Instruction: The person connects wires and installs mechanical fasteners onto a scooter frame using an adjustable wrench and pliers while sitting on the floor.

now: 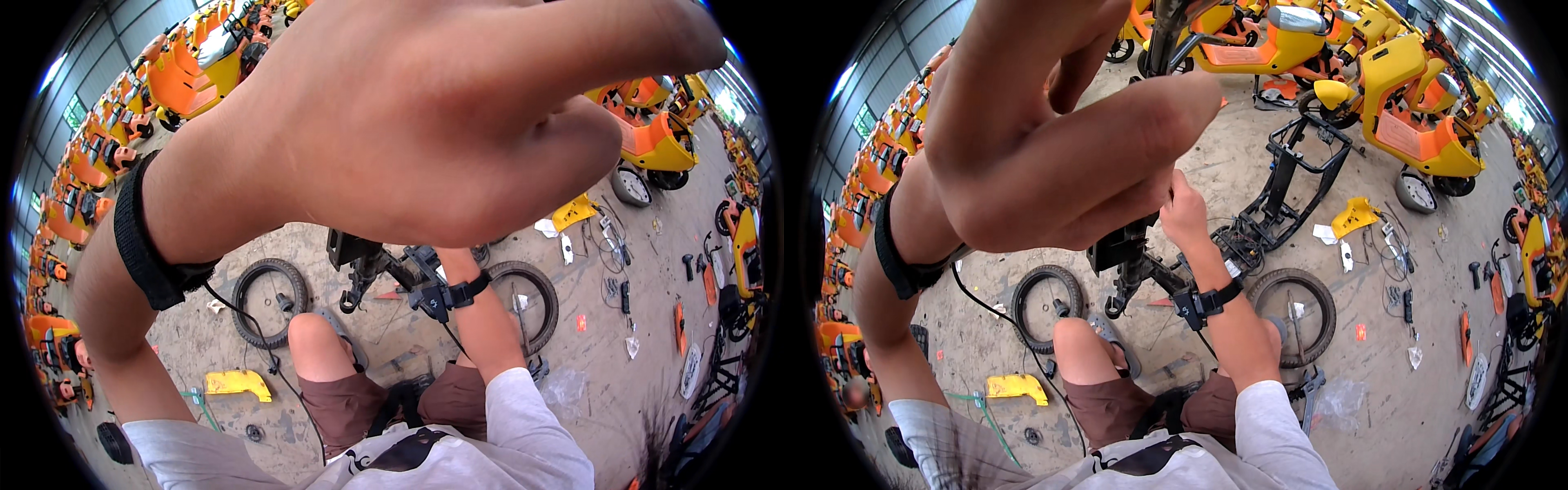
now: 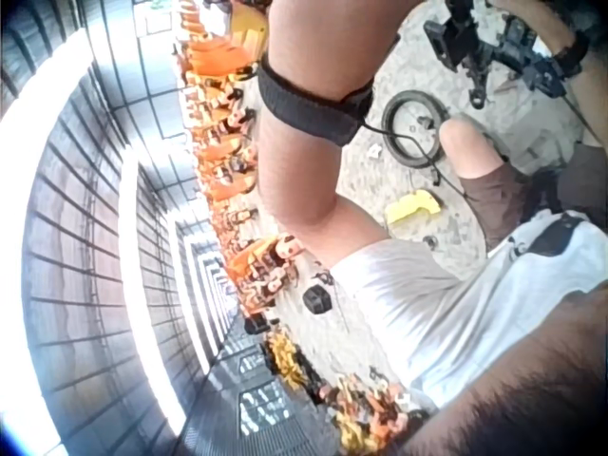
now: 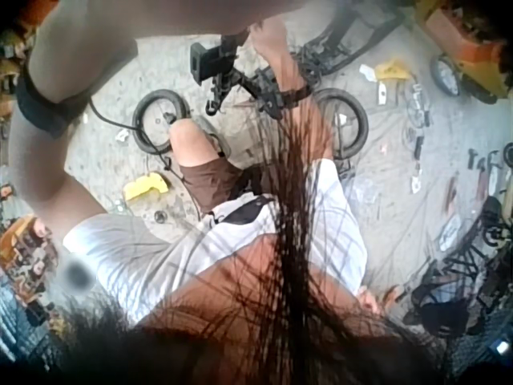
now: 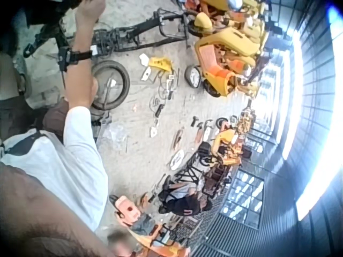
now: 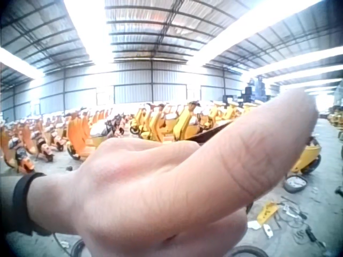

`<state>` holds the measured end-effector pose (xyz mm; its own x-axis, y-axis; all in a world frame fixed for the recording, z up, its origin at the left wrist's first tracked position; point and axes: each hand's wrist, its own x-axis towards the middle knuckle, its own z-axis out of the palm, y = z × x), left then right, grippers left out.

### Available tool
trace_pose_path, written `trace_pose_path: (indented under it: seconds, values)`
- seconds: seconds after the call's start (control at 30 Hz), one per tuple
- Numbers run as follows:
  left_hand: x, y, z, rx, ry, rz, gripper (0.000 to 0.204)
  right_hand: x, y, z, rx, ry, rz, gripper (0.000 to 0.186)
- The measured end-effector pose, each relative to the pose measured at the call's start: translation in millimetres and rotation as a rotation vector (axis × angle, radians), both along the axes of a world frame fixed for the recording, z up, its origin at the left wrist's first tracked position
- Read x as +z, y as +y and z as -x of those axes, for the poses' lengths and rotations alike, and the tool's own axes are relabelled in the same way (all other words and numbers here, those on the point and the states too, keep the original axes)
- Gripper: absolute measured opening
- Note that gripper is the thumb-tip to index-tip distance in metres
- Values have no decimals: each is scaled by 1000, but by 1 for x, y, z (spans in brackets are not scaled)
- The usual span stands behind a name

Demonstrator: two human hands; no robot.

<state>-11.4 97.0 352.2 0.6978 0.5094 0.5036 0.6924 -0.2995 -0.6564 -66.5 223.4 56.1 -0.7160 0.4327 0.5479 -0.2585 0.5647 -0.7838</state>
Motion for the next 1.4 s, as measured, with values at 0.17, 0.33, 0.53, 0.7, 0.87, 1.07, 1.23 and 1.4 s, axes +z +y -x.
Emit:
trace_pose_path:
  seconds: [0.17,0.33,0.53,0.7,0.87,1.07,1.23,1.4]
  values:
    - [2,0,-1,5,5,4,40,-2,-4,2,-67,-33,25,17]
    - [4,-7,9,46,14,-1,41,29,-13,-12,55,-171,289,24]
    - [14,-22,7,134,19,44,41,19,-10,-11,-10,28,123,24]
    - [16,-27,11,211,-11,102,42,6,-1,-6,-44,142,142,24]
    - [17,-34,8,304,-57,152,42,5,-4,-2,-84,169,104,19]
    - [10,-38,13,360,-99,179,43,10,-10,-4,-65,90,255,20]
    - [6,-39,21,363,-103,172,43,11,-21,-7,-31,-104,348,36]
    - [10,-41,17,357,-70,167,43,8,-29,-6,-155,-17,237,39]
